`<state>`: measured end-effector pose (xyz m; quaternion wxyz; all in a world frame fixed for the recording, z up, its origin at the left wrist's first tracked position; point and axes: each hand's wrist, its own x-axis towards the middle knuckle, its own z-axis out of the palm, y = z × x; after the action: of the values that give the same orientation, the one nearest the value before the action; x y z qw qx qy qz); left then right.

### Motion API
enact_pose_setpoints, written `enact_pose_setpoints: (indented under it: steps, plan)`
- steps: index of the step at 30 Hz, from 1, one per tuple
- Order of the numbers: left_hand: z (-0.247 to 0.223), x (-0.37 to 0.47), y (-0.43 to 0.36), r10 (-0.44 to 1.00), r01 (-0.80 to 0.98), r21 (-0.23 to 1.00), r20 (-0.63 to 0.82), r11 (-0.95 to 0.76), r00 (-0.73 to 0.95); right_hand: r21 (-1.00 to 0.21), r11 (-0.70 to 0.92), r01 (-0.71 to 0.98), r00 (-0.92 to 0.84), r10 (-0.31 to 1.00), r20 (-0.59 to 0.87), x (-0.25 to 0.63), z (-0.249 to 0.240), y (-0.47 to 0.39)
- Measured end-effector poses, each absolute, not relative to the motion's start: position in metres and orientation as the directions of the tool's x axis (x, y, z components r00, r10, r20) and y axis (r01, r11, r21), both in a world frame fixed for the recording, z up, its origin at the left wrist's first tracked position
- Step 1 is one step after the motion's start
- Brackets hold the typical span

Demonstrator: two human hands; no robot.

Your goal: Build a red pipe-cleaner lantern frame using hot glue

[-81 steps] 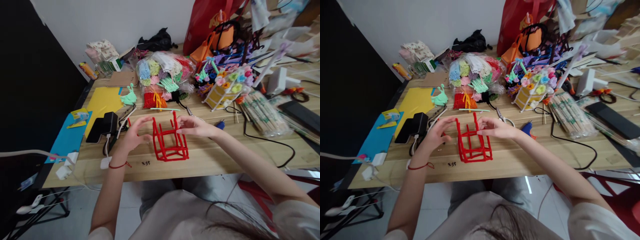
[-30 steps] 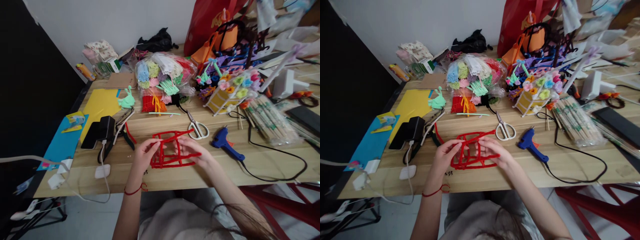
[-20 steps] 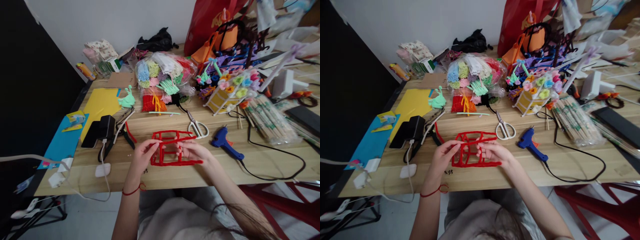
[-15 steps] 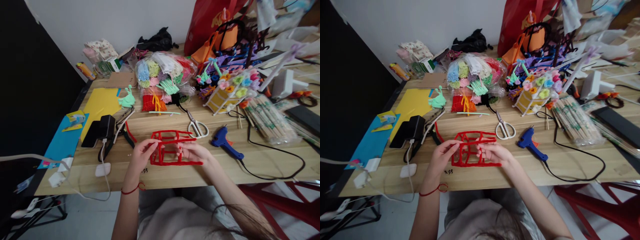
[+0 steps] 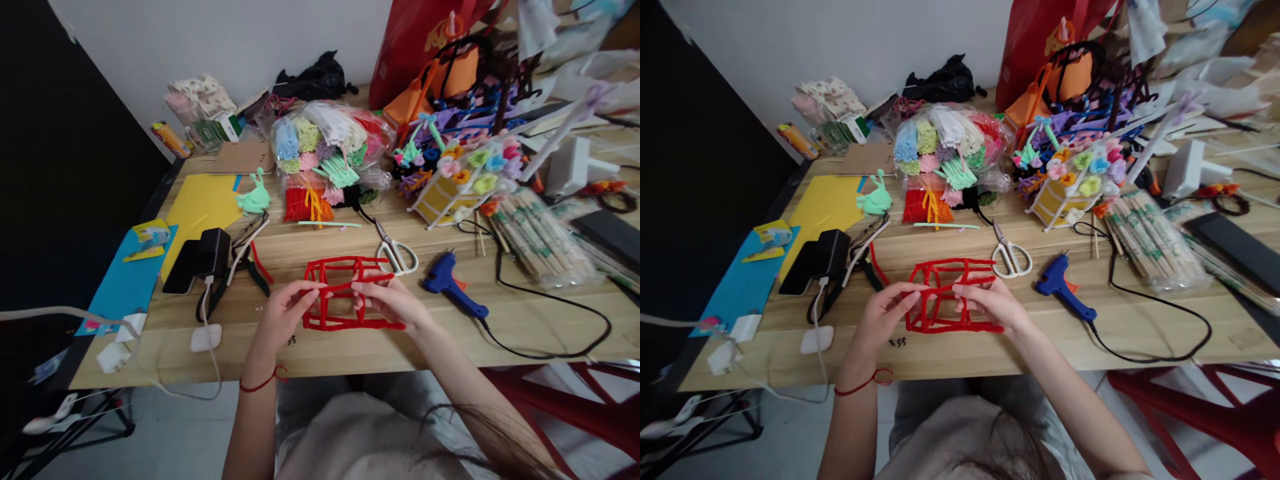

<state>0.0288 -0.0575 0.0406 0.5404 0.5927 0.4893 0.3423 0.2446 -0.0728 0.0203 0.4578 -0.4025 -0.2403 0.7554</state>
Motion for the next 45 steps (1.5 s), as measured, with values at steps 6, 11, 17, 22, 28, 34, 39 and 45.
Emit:
enact_pose_setpoints:
  steps: [6,11,17,22,28,34,39,45]
  plan:
    - [0.044,0.029,-0.061,0.951,0.142,0.981,-0.163,0.129,0.263,-0.647,-0.548,-0.530,-0.338,0.836,-0.431,0.248,0.019,-0.074]
    - [0.037,0.029,-0.057,0.949,0.075,0.984,-0.175,0.161,0.261,-0.661,-0.552,-0.508,-0.379,0.833,-0.404,0.251,0.017,-0.077]
    - [0.028,0.030,-0.048,0.958,0.034,0.987,-0.162,0.159,0.235,-0.692,-0.481,-0.538,-0.442,0.860,-0.254,0.265,0.002,-0.078]
    - [0.026,0.028,-0.046,0.955,0.029,0.987,-0.163,0.161,0.247,-0.796,-0.448,-0.407,-0.227,0.894,-0.387,0.286,-0.008,-0.080]
    - [0.026,0.015,-0.048,0.958,0.002,0.985,-0.167,0.172,0.232,-0.937,-0.265,-0.227,0.133,0.945,-0.300,0.304,-0.011,-0.095]
    - [0.021,0.003,-0.064,0.981,0.091,0.996,-0.031,0.013,0.194,-0.965,-0.245,-0.094,0.066,0.966,-0.252,0.297,-0.017,-0.110]
    - [0.012,0.013,-0.066,0.962,0.231,0.963,0.078,-0.141,0.261,-0.997,-0.073,-0.010,0.024,0.997,-0.073,0.284,-0.012,-0.106]
    - [0.005,0.024,-0.057,0.941,0.239,0.940,0.171,-0.245,0.292,-0.958,-0.077,-0.278,-0.165,0.986,-0.032,0.270,-0.007,-0.095]
